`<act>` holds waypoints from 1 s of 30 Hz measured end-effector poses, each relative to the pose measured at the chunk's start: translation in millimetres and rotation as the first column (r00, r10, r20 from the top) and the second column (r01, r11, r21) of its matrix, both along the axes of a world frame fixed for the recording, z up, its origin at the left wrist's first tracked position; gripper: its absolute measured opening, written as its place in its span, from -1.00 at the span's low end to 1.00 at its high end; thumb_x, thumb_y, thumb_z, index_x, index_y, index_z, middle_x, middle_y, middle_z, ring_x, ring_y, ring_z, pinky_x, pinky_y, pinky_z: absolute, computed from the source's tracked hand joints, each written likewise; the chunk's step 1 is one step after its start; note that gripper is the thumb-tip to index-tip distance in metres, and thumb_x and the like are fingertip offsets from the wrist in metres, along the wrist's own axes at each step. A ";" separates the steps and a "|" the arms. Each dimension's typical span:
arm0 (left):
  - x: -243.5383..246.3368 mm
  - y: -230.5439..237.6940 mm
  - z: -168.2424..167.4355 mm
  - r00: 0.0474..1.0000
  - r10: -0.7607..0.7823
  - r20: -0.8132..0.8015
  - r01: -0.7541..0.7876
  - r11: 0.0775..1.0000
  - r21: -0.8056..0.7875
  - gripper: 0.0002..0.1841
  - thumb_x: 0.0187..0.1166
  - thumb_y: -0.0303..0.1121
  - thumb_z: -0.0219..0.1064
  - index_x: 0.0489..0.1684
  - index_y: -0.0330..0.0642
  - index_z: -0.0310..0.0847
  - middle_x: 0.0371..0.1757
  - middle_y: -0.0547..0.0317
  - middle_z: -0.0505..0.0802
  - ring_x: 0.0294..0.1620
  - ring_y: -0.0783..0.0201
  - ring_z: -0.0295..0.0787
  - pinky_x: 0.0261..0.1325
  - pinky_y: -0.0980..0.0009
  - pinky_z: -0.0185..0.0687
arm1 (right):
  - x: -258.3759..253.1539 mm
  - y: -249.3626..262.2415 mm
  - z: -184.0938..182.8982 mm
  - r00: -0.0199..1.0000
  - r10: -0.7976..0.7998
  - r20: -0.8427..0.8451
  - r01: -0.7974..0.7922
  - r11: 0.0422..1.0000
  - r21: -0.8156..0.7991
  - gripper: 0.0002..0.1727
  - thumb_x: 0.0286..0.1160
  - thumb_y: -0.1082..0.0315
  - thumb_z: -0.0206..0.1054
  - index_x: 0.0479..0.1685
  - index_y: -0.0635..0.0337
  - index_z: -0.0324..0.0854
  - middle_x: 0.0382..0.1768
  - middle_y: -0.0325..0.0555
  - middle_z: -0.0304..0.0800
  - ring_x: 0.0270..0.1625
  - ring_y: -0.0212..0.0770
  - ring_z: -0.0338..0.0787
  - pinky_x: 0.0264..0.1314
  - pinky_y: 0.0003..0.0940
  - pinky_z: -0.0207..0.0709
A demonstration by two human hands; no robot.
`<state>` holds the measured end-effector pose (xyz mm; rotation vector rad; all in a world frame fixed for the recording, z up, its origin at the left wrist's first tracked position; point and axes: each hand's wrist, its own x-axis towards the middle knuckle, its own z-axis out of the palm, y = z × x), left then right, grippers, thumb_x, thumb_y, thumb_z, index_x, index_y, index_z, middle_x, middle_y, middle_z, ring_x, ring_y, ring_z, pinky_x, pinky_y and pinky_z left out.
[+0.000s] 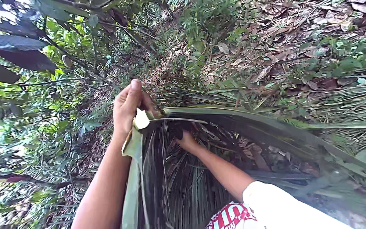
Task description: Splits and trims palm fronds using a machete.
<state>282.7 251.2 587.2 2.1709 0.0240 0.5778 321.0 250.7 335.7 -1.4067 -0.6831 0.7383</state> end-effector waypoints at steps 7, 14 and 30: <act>-3.3 6.0 0.0 1.000 0.000 0.026 0.000 1.000 -0.006 -0.45 0.90 -0.19 -0.28 -0.67 0.25 0.43 -0.71 0.54 0.76 -0.67 0.57 0.72 -0.47 0.64 0.70 | -4.8 -14.0 34.1 0.999 -0.018 0.048 0.019 1.000 -0.022 -0.43 0.63 0.33 0.37 0.55 0.47 0.42 0.28 0.44 0.72 0.39 0.26 0.73 0.53 0.12 0.49; -14.6 30.9 2.3 0.999 -0.033 -0.034 0.035 0.998 0.054 -0.50 0.90 -0.03 -0.22 -0.52 0.26 0.53 -0.60 0.57 0.80 -0.54 0.59 0.75 -0.31 0.63 0.69 | -11.7 -21.3 48.9 0.997 0.061 -0.039 -0.062 0.998 -0.009 -0.44 0.62 0.35 0.36 0.54 0.47 0.42 0.33 0.39 0.70 0.43 0.20 0.70 0.56 0.09 0.47; -24.5 55.3 6.6 0.999 -0.041 -0.028 0.040 0.999 -0.002 -0.48 0.86 0.03 -0.09 -0.65 0.23 0.54 -0.66 0.49 0.77 -0.58 0.50 0.76 -0.34 0.56 0.74 | 5.8 61.3 -19.4 0.997 0.015 0.081 -0.011 0.999 -0.048 -0.39 0.64 0.24 0.35 0.59 0.44 0.43 0.44 0.42 0.63 0.56 0.25 0.60 0.66 0.17 0.36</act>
